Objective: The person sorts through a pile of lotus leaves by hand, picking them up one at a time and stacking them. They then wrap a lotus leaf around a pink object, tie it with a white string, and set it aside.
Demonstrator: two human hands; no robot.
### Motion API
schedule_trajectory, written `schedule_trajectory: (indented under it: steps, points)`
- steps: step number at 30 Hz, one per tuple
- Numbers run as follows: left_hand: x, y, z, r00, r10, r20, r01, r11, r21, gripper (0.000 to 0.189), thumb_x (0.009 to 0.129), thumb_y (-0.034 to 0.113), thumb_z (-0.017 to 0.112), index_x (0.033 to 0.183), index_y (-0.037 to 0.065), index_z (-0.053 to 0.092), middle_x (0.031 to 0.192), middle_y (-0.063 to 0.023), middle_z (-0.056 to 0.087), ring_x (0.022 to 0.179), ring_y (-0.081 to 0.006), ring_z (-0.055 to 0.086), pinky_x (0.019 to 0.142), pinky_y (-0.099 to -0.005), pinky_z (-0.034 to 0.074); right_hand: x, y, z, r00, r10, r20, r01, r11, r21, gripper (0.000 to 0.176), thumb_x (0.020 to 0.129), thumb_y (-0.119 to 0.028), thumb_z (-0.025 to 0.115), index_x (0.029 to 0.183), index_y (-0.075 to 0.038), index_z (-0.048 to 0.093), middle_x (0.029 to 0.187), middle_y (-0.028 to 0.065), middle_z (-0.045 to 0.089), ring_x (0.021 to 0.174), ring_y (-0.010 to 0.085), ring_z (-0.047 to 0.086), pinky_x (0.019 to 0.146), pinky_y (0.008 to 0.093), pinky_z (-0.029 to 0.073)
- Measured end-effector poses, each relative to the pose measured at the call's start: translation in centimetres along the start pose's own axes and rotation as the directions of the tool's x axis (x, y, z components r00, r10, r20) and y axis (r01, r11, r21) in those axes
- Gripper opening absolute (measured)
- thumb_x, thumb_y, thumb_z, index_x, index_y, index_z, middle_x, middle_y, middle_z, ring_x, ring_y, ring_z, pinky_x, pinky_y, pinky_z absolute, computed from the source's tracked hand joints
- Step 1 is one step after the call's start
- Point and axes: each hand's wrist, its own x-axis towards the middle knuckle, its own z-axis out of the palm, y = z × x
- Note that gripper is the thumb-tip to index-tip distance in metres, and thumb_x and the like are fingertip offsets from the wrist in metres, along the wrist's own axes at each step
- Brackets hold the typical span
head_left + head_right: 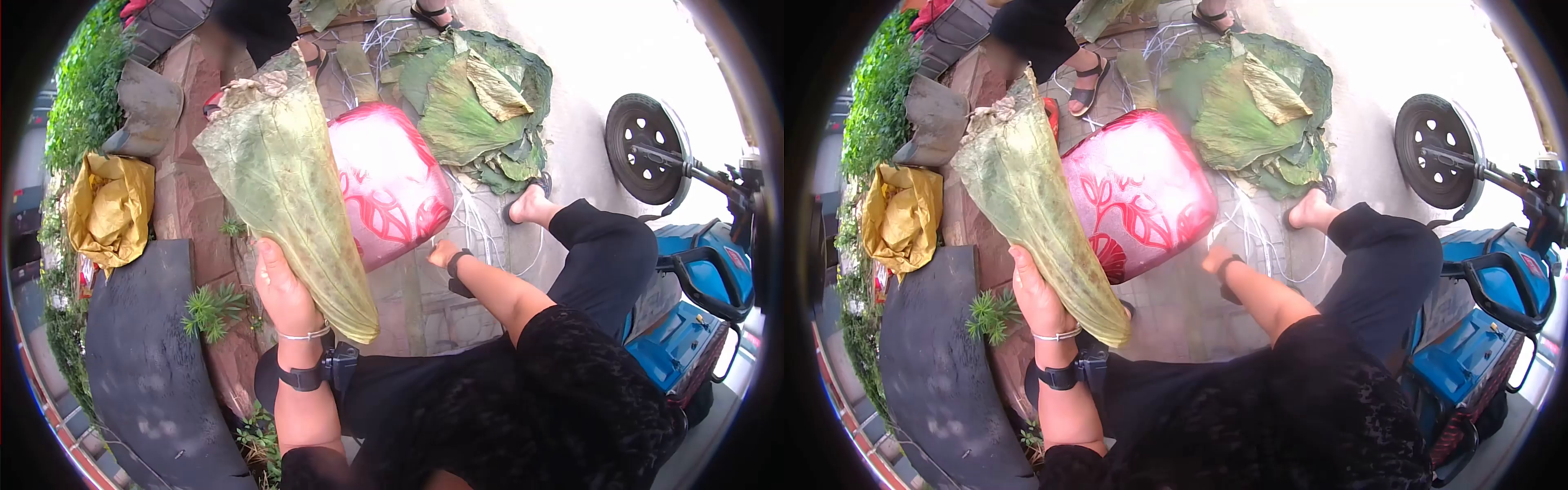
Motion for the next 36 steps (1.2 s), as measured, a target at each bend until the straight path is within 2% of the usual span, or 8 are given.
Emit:
schedule_trajectory:
  steps: [5, 10, 14, 19, 20, 23, 29, 36]
  points:
    - [-1.1, -0.6, 0.4, 0.982, -0.03, 0.188, 0.048, 0.995, -0.09, 0.059, 0.099, 0.051, 0.041, 0.123, -0.002, 0.052, 0.107, -0.0108, 0.065, 0.089, -0.0179, 0.064, 0.077, -0.0322, 0.053, -4.2, -2.3, -2.1, 0.967, -0.238, -0.088, 0.24, 0.742, 0.627, 0.022, 0.075, -0.007, 0.068, 0.095, 0.003, 0.068, 0.081, 0.0094, 0.068, 0.074, 0.0164, 0.064, 0.065, 0.0293, 0.05]
    - [-3.5, 0.4, 2.5, 0.898, -0.119, 0.425, 0.196, 0.97, -0.143, 0.053, 0.102, 0.043, 0.039, 0.123, -0.003, 0.054, 0.106, -0.0116, 0.066, 0.09, -0.0194, 0.066, 0.079, -0.0318, 0.054, -16.0, -7.6, -8.2, 0.895, -0.388, -0.219, 0.387, 0.431, 0.815, 0.017, 0.084, 0.001, 0.061, 0.1, -0.003, 0.061, 0.085, 0.0013, 0.062, 0.073, 0.0092, 0.057, 0.068, 0.0236, 0.047]
    - [-5.8, -0.6, 3.3, 0.743, -0.165, 0.648, 0.27, 0.96, -0.066, 0.052, 0.101, 0.042, 0.042, 0.122, -0.004, 0.054, 0.106, -0.0105, 0.066, 0.09, -0.0181, 0.065, 0.078, -0.0317, 0.054, -25.1, -9.4, -13.5, 0.788, -0.317, -0.528, 0.608, 0.26, 0.75, 0.02, 0.09, -0.014, 0.063, 0.106, -0.005, 0.059, 0.088, -0.0004, 0.062, 0.074, 0.0078, 0.056, 0.065, 0.0234, 0.047]
    - [-8.2, -1.6, 4.3, 0.628, -0.171, 0.759, 0.296, 0.955, -0.029, 0.048, 0.1, 0.04, 0.047, 0.121, -0.004, 0.055, 0.105, -0.0083, 0.066, 0.089, -0.0164, 0.064, 0.081, -0.0308, 0.052, -30.0, -9.4, -15.7, 0.73, -0.332, -0.597, 0.676, 0.223, 0.702, 0.03, 0.091, -0.02, 0.064, 0.116, -0.004, 0.059, 0.099, 0.0024, 0.066, 0.075, 0.0066, 0.056, 0.063, 0.022, 0.045]
    - [-7.9, -2.3, 4.3, 0.612, -0.178, 0.77, 0.266, 0.964, 0.012, 0.047, 0.1, 0.038, 0.048, 0.119, -0.004, 0.056, 0.105, -0.0071, 0.066, 0.089, -0.0144, 0.062, 0.081, -0.029, 0.05, -31.4, -9.8, -15.8, 0.698, -0.367, -0.615, 0.701, 0.174, 0.691, 0.029, 0.09, -0.007, 0.062, 0.118, -0.002, 0.056, 0.104, 0.0016, 0.064, 0.091, 0.011, 0.059, 0.079, 0.028, 0.049]
    - [-7.1, -4.2, 4.3, 0.598, -0.161, 0.785, 0.12, 0.987, 0.111, 0.044, 0.1, 0.036, 0.048, 0.117, -0.004, 0.058, 0.104, -0.0061, 0.066, 0.089, -0.0122, 0.061, 0.08, -0.0268, 0.048, -31.2, -9.6, -14.8, 0.529, -0.374, -0.762, 0.847, 0.281, 0.451, 0.029, 0.089, -0.007, 0.064, 0.117, -0.002, 0.057, 0.109, 0.003, 0.062, 0.098, 0.0117, 0.057, 0.085, 0.0291, 0.048]
    - [-8.8, -2.3, 5.1, 0.636, -0.016, 0.772, 0.009, 1.0, 0.013, 0.041, 0.102, 0.03, 0.042, 0.114, -0.005, 0.059, 0.102, -0.0089, 0.067, 0.087, -0.0159, 0.064, 0.078, -0.0293, 0.051, -31.4, -10.1, -14.9, 0.585, -0.423, -0.692, 0.804, 0.19, 0.564, 0.031, 0.088, -0.007, 0.065, 0.118, -0.002, 0.058, 0.114, 0.005, 0.061, 0.101, 0.0124, 0.056, 0.086, 0.0297, 0.048]
    - [-7.5, -2.8, 4.4, 0.648, -0.065, 0.759, -0.002, 0.996, 0.087, 0.038, 0.099, 0.03, 0.052, 0.104, -0.006, 0.062, 0.094, -0.0067, 0.068, 0.079, -0.0114, 0.062, 0.072, -0.026, 0.049, -32.7, -11.3, -14.9, 0.553, -0.498, -0.668, 0.787, 0.05, 0.615, 0.034, 0.092, -0.012, 0.061, 0.124, -0.002, 0.054, 0.12, 0.0057, 0.06, 0.106, 0.0119, 0.055, 0.09, 0.0295, 0.046]
